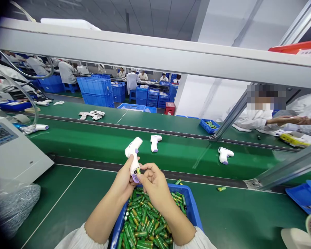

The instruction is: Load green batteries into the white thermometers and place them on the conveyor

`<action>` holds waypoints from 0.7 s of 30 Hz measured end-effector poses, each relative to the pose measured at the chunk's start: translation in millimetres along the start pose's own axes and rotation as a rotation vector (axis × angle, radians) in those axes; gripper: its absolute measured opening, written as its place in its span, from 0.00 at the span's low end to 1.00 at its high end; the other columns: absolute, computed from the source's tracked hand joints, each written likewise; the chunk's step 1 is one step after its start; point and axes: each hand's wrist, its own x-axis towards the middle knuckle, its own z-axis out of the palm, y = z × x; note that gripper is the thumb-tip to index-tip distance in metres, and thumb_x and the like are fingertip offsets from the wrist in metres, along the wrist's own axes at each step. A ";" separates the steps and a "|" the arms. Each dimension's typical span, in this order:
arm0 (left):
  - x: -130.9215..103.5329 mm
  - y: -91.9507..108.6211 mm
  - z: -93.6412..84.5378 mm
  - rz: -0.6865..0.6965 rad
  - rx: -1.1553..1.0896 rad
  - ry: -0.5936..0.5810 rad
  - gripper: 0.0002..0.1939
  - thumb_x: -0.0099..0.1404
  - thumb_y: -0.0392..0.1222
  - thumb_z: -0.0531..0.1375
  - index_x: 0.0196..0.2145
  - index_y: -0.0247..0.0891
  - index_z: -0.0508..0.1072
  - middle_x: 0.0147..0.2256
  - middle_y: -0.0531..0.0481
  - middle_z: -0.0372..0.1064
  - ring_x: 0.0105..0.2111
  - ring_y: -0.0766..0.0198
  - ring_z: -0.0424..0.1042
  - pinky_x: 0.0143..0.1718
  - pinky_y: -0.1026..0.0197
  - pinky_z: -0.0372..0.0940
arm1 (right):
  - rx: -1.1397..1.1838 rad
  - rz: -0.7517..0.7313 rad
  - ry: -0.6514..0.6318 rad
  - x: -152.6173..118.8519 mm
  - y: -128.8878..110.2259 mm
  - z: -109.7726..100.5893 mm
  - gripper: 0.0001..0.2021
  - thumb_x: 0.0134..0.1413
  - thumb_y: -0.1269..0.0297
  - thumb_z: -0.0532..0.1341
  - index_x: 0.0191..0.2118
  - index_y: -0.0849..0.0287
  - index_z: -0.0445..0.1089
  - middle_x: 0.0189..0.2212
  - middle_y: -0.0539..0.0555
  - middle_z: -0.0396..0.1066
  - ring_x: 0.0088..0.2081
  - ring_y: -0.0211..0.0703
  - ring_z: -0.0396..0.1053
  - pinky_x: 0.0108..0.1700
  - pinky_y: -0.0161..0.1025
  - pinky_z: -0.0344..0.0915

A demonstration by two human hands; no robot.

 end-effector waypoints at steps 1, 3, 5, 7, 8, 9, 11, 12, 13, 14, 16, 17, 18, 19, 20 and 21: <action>0.9 -0.9 -0.4 0.015 0.022 0.004 0.21 0.65 0.56 0.57 0.44 0.35 0.67 0.24 0.53 0.64 0.13 0.75 0.54 0.14 0.69 0.43 | 0.036 0.015 0.001 1.0 0.0 -0.6 0.14 0.52 0.56 0.66 0.39 0.57 0.64 0.18 0.41 0.59 0.16 0.29 0.56 0.19 0.29 0.51; 2.4 -3.1 -1.2 0.049 0.079 -0.013 0.22 0.63 0.57 0.58 0.43 0.35 0.66 0.24 0.52 0.65 0.13 0.75 0.53 0.14 0.70 0.41 | 0.087 0.053 0.046 2.7 0.2 -1.5 0.16 0.51 0.54 0.66 0.38 0.57 0.62 0.16 0.40 0.59 0.15 0.28 0.54 0.18 0.28 0.49; 2.6 -5.9 -1.0 0.073 0.126 -0.039 0.22 0.61 0.58 0.59 0.41 0.35 0.67 0.22 0.53 0.64 0.12 0.76 0.51 0.14 0.70 0.39 | 0.110 0.078 0.126 3.5 0.6 -1.4 0.18 0.50 0.52 0.66 0.37 0.57 0.62 0.15 0.40 0.59 0.14 0.28 0.52 0.17 0.28 0.46; 1.1 -9.2 0.5 0.067 0.138 -0.045 0.22 0.60 0.58 0.61 0.39 0.35 0.67 0.19 0.56 0.60 0.12 0.77 0.48 0.15 0.70 0.38 | 0.105 0.054 0.204 3.3 1.1 -0.3 0.19 0.48 0.51 0.67 0.36 0.58 0.62 0.14 0.39 0.58 0.13 0.28 0.50 0.16 0.28 0.45; -0.1 -11.0 1.8 0.050 0.134 -0.042 0.21 0.60 0.58 0.61 0.38 0.35 0.68 0.18 0.58 0.57 0.12 0.77 0.47 0.14 0.70 0.38 | 0.095 0.024 0.235 2.8 1.2 0.5 0.19 0.47 0.51 0.68 0.35 0.58 0.62 0.13 0.39 0.58 0.13 0.28 0.50 0.16 0.28 0.46; -1.5 -12.7 3.3 0.029 0.127 -0.038 0.21 0.60 0.57 0.61 0.37 0.35 0.68 0.17 0.59 0.55 0.12 0.76 0.47 0.14 0.70 0.38 | 0.082 -0.008 0.264 2.1 1.2 1.2 0.19 0.46 0.51 0.68 0.35 0.58 0.63 0.13 0.39 0.57 0.14 0.29 0.50 0.16 0.28 0.47; -4.3 -15.3 6.2 -0.026 0.113 -0.043 0.19 0.61 0.55 0.61 0.37 0.34 0.68 0.16 0.59 0.53 0.12 0.75 0.48 0.14 0.70 0.39 | 0.051 -0.054 0.312 0.3 0.7 2.1 0.18 0.47 0.50 0.68 0.34 0.58 0.64 0.14 0.40 0.57 0.14 0.30 0.51 0.16 0.29 0.49; -5.4 -15.8 7.3 -0.054 0.097 -0.050 0.18 0.63 0.54 0.60 0.37 0.34 0.68 0.17 0.59 0.54 0.11 0.75 0.48 0.13 0.70 0.39 | 0.034 -0.072 0.333 -0.8 0.1 2.0 0.17 0.49 0.50 0.66 0.33 0.58 0.64 0.14 0.41 0.58 0.15 0.30 0.52 0.16 0.29 0.50; -6.3 -15.7 8.0 -0.081 0.070 -0.058 0.17 0.64 0.53 0.58 0.37 0.34 0.68 0.17 0.58 0.56 0.11 0.76 0.48 0.13 0.70 0.39 | 0.019 -0.098 0.352 -2.1 -0.7 1.7 0.16 0.51 0.50 0.64 0.33 0.58 0.65 0.15 0.43 0.61 0.15 0.31 0.53 0.17 0.30 0.51; -7.1 -14.9 8.4 -0.108 0.032 -0.066 0.16 0.66 0.52 0.57 0.37 0.34 0.67 0.18 0.57 0.58 0.11 0.76 0.48 0.13 0.70 0.38 | 0.005 -0.136 0.361 -3.4 -1.6 1.1 0.16 0.54 0.49 0.62 0.33 0.58 0.65 0.17 0.45 0.63 0.16 0.32 0.55 0.17 0.30 0.53; -8.3 -11.9 8.1 -0.170 -0.066 -0.091 0.15 0.68 0.51 0.54 0.37 0.34 0.66 0.20 0.55 0.60 0.11 0.77 0.47 0.13 0.70 0.38 | -0.025 -0.237 0.350 -6.3 -3.4 0.1 0.15 0.58 0.50 0.59 0.35 0.58 0.66 0.22 0.49 0.69 0.19 0.34 0.60 0.21 0.32 0.59; -9.0 -10.0 7.8 -0.204 -0.118 -0.106 0.14 0.68 0.50 0.54 0.37 0.34 0.66 0.20 0.55 0.60 0.12 0.77 0.46 0.13 0.71 0.38 | -0.041 -0.284 0.335 -7.6 -3.9 -0.2 0.14 0.58 0.51 0.59 0.37 0.58 0.67 0.25 0.51 0.71 0.21 0.35 0.62 0.23 0.33 0.61; -9.8 -8.2 7.4 -0.237 -0.168 -0.125 0.14 0.68 0.49 0.54 0.36 0.33 0.65 0.20 0.55 0.59 0.12 0.78 0.46 0.13 0.71 0.38 | -0.062 -0.322 0.316 -8.7 -4.0 -0.4 0.13 0.58 0.52 0.59 0.38 0.57 0.67 0.27 0.52 0.72 0.24 0.36 0.64 0.26 0.34 0.64; -10.6 -6.6 7.2 -0.269 -0.214 -0.148 0.14 0.68 0.48 0.54 0.35 0.33 0.65 0.20 0.56 0.58 0.12 0.79 0.45 0.13 0.71 0.38 | -0.086 -0.345 0.300 -9.5 -3.7 -0.4 0.12 0.58 0.54 0.60 0.39 0.57 0.67 0.29 0.52 0.71 0.25 0.37 0.66 0.28 0.34 0.65; -11.4 -5.5 7.1 -0.297 -0.254 -0.175 0.14 0.69 0.48 0.54 0.34 0.33 0.65 0.20 0.56 0.58 0.12 0.79 0.44 0.12 0.72 0.38 | -0.112 -0.354 0.293 -9.8 -3.1 -0.4 0.11 0.57 0.55 0.61 0.40 0.57 0.67 0.30 0.52 0.70 0.27 0.37 0.66 0.29 0.35 0.66; -12.1 -4.9 7.2 -0.317 -0.287 -0.202 0.14 0.69 0.48 0.53 0.33 0.33 0.65 0.20 0.56 0.57 0.12 0.79 0.43 0.12 0.72 0.38 | -0.139 -0.354 0.291 -9.8 -2.2 -0.4 0.10 0.56 0.56 0.62 0.40 0.56 0.67 0.31 0.52 0.69 0.27 0.38 0.67 0.29 0.35 0.66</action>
